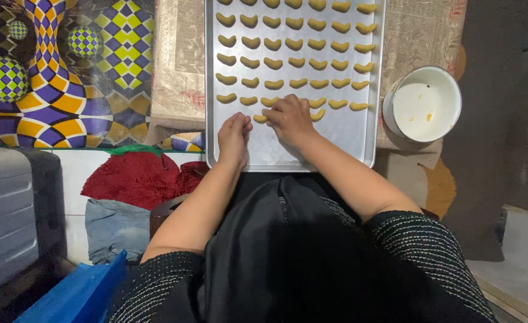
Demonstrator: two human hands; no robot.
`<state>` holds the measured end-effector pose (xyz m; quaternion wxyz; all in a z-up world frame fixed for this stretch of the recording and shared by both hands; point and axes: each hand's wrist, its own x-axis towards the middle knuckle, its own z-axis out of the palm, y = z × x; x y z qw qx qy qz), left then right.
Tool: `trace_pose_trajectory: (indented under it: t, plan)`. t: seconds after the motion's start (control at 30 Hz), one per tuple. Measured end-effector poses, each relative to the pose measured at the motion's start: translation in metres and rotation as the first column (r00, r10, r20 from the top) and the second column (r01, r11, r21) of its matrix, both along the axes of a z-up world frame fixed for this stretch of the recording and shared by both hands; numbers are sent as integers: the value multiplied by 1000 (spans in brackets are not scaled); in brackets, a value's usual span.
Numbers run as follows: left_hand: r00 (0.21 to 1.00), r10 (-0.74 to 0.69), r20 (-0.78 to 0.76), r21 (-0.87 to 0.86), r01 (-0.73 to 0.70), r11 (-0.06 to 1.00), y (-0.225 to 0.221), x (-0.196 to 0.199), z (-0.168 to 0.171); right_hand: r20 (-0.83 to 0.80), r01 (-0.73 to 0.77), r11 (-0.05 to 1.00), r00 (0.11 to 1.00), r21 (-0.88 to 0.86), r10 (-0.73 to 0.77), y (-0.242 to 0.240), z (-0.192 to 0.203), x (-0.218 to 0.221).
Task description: Shaping dough into small crescents on a baking sheet and placing the sheet into a commercial oven
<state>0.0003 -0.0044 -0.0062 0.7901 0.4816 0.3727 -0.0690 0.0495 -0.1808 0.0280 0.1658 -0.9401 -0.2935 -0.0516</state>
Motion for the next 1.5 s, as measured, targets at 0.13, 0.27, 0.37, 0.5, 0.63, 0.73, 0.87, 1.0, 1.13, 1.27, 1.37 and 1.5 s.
trace_pose_trajectory:
  t: [0.13, 0.27, 0.37, 0.5, 0.63, 0.73, 0.87, 1.0, 1.13, 1.27, 1.37, 1.5]
  plan:
    - [999, -47, 15, 17, 47, 999, 1, -1, 2, -14, 51, 998, 999, 35, -51, -21, 5, -5]
    - [994, -98, 50, 200, 87, 976, 5, 1, 7, 21, 105, 950, 993, 294, -116, -55, 2, -4]
    - [978, -203, 51, 329, 176, 928, 5, 1, -3, 0, 146, 931, 988, 335, -155, -80, -17, -11]
    - [974, -224, 47, 387, 189, 903, 4, 2, -18, -39, 198, 927, 980, 319, -195, -91, -31, -26]
    - [975, -213, 67, 388, 171, 906, 7, 0, -11, 68, 168, 914, 976, 370, -207, -85, -13, -35]
    - [967, -234, 99, 426, 171, 888, 8, 0, -4, 112, 150, 894, 970, 421, -215, -90, -7, -33]
    - [866, -488, 106, 796, 220, 564, 7, -2, 23, 143, 190, 910, 956, 368, -257, -117, -17, -29]
    - [757, -653, 34, 972, 126, 197, 9, 1, 9, 132, 185, 933, 963, 308, -235, -122, -22, -26]
    - [689, -724, -38, 998, 61, 6, 3, 10, 15, 118, 208, 970, 968, 127, -223, -112, -29, -24]
    - [639, -761, -114, 990, 11, -139, -6, 25, 7, 91, 239, 971, 966, 21, -240, -110, -29, -22]
    - [618, -769, -161, 982, 23, -187, -5, 27, 5, 75, 220, 975, 973, -15, -219, -111, -22, -30]
    - [608, -782, -140, 981, -20, -191, -2, 25, -7, 71, 207, 977, 977, -49, -203, -120, -33, -43]
